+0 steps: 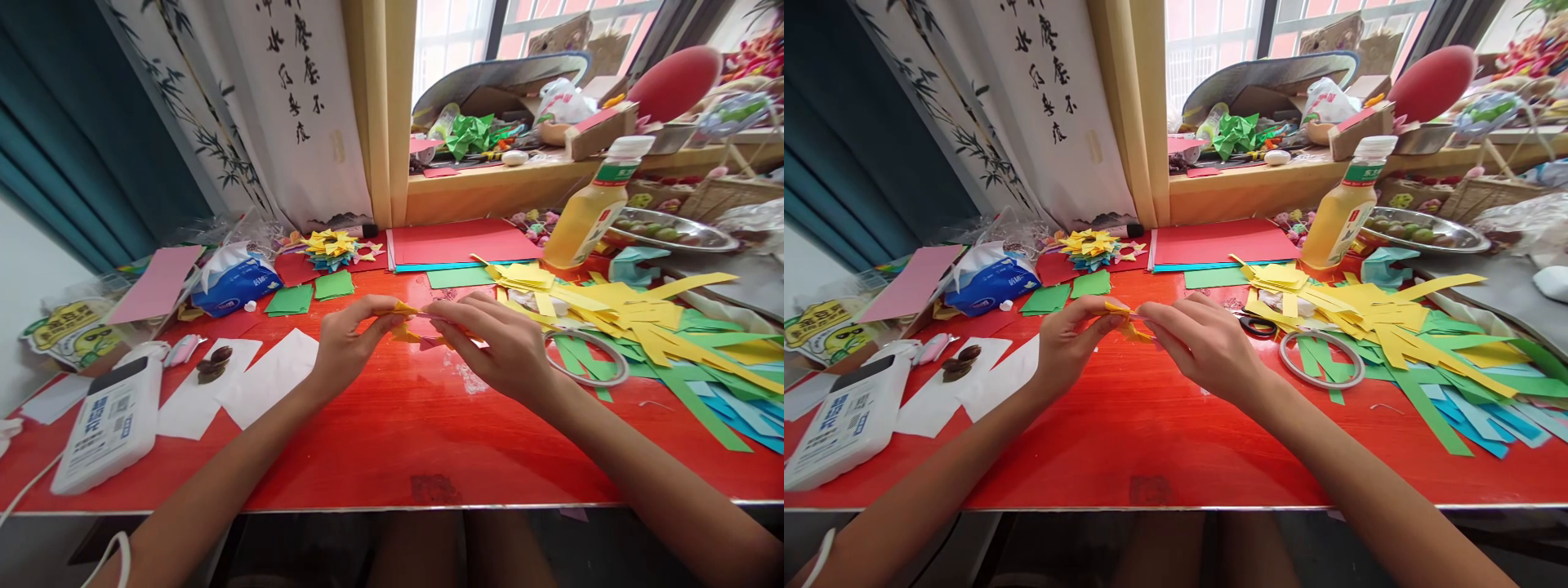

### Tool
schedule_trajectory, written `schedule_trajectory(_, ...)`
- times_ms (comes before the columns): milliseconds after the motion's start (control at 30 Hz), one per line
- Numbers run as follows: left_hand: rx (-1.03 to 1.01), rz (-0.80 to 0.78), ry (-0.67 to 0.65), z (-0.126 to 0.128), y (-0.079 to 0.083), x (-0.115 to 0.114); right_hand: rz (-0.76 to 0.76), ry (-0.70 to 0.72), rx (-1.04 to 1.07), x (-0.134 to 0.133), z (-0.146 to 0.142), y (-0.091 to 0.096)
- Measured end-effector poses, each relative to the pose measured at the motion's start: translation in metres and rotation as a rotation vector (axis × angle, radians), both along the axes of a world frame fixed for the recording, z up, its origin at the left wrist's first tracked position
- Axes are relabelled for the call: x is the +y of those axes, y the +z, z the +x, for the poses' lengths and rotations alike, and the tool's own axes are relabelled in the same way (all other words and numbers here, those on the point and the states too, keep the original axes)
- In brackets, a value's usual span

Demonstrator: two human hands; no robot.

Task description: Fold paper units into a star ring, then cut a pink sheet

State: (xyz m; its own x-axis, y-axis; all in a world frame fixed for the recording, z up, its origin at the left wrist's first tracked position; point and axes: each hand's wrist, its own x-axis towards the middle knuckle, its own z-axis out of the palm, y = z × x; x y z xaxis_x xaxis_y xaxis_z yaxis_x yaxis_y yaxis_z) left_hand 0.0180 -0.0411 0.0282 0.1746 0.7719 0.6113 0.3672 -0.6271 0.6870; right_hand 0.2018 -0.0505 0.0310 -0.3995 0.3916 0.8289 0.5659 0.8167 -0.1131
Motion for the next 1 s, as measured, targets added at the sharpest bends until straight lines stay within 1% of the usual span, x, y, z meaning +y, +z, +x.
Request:
schedule_trajectory(200, -0.001, -0.01, -0.01, 0.0001, 0.001, -0.0006, 0.004, 0.046, 0.038, -0.0014, -0.001, 0.0026)
schedule_trajectory(433, -0.01, -0.005, -0.01, 0.0006, 0.0011, -0.0007, -0.011, 0.027, 0.02, -0.0002, 0.0004, 0.0002)
schedule_trajectory(633, 0.027, 0.001, -0.028, -0.0009, 0.0, 0.0004, 0.008, 0.035, -0.023, -0.0005, 0.0011, 0.0005)
schedule_trajectory(1000, 0.019, 0.006, -0.037, -0.0013, -0.0009, 0.0008, 0.009, 0.019, -0.008, -0.0007, 0.0005, 0.0002)
